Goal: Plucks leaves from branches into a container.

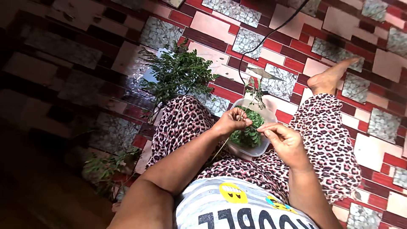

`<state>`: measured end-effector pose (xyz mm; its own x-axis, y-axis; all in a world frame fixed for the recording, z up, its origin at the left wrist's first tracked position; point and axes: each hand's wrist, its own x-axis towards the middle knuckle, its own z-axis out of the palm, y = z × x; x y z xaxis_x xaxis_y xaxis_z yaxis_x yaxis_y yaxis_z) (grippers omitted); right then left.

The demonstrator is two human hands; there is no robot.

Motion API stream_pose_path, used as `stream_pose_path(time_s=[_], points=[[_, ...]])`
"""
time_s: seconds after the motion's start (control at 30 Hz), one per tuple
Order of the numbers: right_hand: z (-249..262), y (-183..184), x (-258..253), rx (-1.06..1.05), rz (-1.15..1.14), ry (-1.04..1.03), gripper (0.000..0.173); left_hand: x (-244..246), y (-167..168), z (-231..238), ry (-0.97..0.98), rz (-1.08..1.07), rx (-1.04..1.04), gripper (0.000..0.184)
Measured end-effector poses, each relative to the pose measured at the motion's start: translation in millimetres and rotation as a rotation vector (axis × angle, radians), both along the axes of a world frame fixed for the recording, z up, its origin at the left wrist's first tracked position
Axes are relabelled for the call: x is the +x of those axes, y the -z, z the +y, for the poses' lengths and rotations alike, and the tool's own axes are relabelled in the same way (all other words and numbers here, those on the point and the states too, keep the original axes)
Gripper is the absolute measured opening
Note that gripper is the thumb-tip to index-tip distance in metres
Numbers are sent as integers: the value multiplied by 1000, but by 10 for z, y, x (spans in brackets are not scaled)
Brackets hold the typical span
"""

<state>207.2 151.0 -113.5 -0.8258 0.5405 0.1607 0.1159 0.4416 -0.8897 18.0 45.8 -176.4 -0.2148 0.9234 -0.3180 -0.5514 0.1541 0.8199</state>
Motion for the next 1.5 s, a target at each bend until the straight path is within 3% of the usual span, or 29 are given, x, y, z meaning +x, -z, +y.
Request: stream_pose_path(time_s=[0.2,0.27,0.37,0.43,0.5,0.57,0.73,0.8,0.87,0.93,1.0,1.17,1.33,1.5], points=[[-90,12,-23,-10,-252,-82,25,-42,4,-11,42,-15,67,25],[-117,-9,-28,30,-340,-30,27,-44,4,-9,45,-29,69,25],[-136,39,-48,210,-274,146,20,-47,7,-3,39,-63,53,20],[-88,74,-57,284,-293,155,26,-50,4,-6,48,-85,43,17],[-31,122,-71,202,-343,91,30,-33,-22,-31,61,-90,39,15],[-26,194,-103,94,-320,93,20,-6,-78,-59,41,-45,17,17],[-50,225,-164,75,-302,122,15,-68,-52,-92,-88,505,-61,75],[-29,208,-180,134,-300,93,15,-88,-139,-109,-126,829,32,66],[-18,201,-196,197,-284,62,15,-78,-223,-88,-163,1104,188,41],[-24,190,-211,255,-272,52,14,-60,-283,-56,-155,1285,279,28],[-29,187,-215,301,-250,45,15,-67,-310,-41,-41,1348,291,28],[3,166,-243,390,-236,14,19,-192,-116,6,306,1295,200,23],[46,199,-279,416,-177,10,19,-295,-141,0,363,1093,156,23],[-10,225,-287,436,-115,-12,19,-409,-150,13,409,805,143,36]])
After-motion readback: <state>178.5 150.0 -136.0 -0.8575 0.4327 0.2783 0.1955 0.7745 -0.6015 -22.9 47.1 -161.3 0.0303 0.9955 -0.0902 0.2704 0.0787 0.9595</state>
